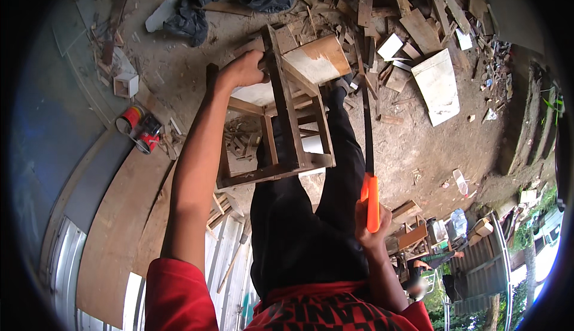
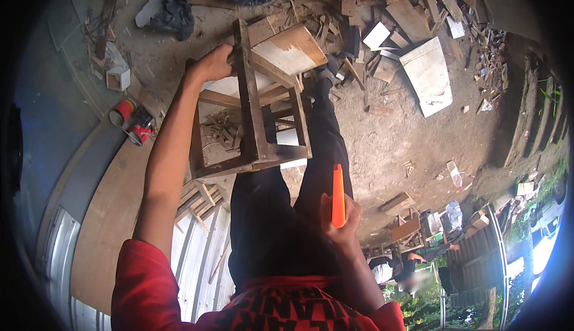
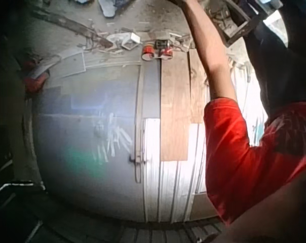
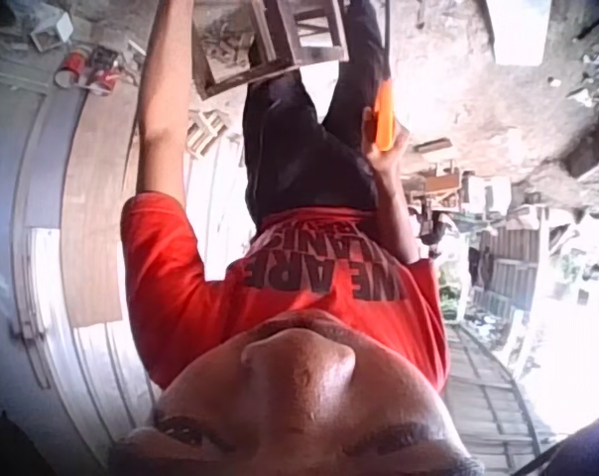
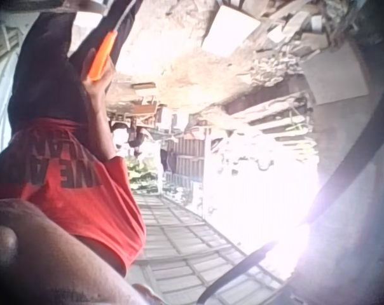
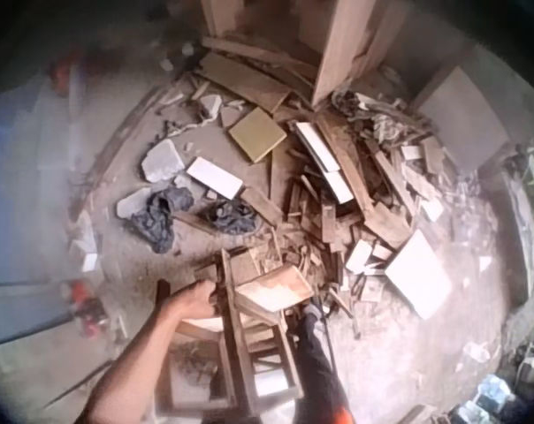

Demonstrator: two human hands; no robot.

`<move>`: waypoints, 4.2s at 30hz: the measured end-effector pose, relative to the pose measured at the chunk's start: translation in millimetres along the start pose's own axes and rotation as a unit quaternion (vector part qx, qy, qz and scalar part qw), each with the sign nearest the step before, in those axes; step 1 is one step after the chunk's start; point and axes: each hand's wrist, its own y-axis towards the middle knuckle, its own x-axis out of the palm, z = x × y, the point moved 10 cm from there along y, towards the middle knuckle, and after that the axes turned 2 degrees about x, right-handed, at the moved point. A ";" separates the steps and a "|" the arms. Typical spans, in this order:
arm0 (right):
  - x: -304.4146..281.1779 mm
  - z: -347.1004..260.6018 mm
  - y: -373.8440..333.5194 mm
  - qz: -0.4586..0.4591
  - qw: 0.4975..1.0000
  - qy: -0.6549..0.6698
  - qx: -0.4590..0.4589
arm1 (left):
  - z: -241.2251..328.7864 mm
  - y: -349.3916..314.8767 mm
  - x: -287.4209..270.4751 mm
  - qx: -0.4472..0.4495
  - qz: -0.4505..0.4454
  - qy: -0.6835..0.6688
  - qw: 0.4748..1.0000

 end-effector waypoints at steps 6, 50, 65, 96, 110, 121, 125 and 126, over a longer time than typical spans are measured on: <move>11.7 12.0 2.3 -0.052 0.995 0.036 0.072 | -25.9 37.1 26.1 -0.104 -0.145 0.055 0.982; 86.0 -45.9 37.4 -0.138 0.989 0.009 0.055 | -95.1 4.6 30.0 -0.170 -0.080 0.181 0.965; 43.9 -6.3 57.4 -0.095 0.992 0.013 0.079 | -129.4 121.4 49.0 -0.326 -0.321 0.012 0.889; 134.9 -35.3 175.0 -0.031 0.999 -0.010 -0.028 | 38.5 -111.7 -87.7 -0.089 0.109 0.044 0.989; 148.1 1.7 163.8 -0.108 0.994 -0.014 0.023 | 30.3 -132.8 -58.5 -0.046 0.294 0.022 0.954; 149.6 1.6 159.5 -0.063 0.996 -0.059 -0.017 | -29.6 -237.1 -14.0 -0.137 0.561 -0.172 0.798; 141.7 3.7 161.3 -0.071 0.996 -0.049 0.002 | -76.2 -205.9 55.1 -0.186 0.393 -0.432 0.791; 140.2 6.2 159.2 -0.065 0.997 -0.044 0.002 | -63.7 -194.6 63.5 -0.181 0.352 -0.513 0.762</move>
